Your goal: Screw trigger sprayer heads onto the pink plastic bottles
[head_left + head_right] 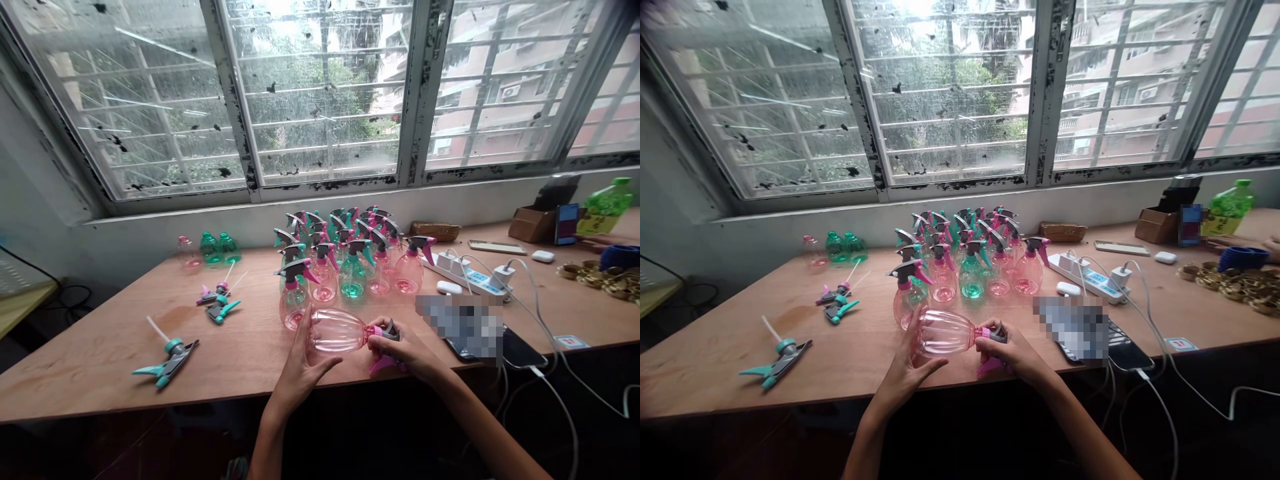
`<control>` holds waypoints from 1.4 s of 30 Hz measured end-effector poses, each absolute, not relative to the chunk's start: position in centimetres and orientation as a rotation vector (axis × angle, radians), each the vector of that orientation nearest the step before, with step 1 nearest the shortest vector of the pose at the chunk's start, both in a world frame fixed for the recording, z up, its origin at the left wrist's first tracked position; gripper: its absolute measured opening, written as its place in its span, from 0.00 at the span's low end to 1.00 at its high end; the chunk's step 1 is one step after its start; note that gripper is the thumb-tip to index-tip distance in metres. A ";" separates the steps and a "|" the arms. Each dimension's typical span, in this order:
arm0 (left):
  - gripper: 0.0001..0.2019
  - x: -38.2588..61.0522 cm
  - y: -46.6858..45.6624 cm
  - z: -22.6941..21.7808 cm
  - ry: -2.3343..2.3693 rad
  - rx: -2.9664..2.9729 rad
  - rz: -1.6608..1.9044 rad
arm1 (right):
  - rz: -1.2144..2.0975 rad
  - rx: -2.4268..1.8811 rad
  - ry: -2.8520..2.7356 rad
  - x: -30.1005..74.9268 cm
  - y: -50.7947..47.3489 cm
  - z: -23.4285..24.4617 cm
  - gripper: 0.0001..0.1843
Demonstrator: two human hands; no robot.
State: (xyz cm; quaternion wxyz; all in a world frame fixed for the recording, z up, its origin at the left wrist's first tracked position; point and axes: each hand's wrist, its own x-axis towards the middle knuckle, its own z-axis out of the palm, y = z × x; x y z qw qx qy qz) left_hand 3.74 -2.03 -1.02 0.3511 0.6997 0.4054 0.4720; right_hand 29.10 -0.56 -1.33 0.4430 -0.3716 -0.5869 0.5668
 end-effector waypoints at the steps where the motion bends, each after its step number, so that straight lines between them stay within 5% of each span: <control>1: 0.48 3.7 -1.9 -1.1 1.048 1.836 1.235 | 1.407 -0.930 -1.448 29.1 -0.6 -1.4 0.21; 42: 0.43 3.5 -1.7 -1.3 0.975 1.798 1.222 | 1.392 -0.919 -1.459 29.0 -0.8 -0.9 0.23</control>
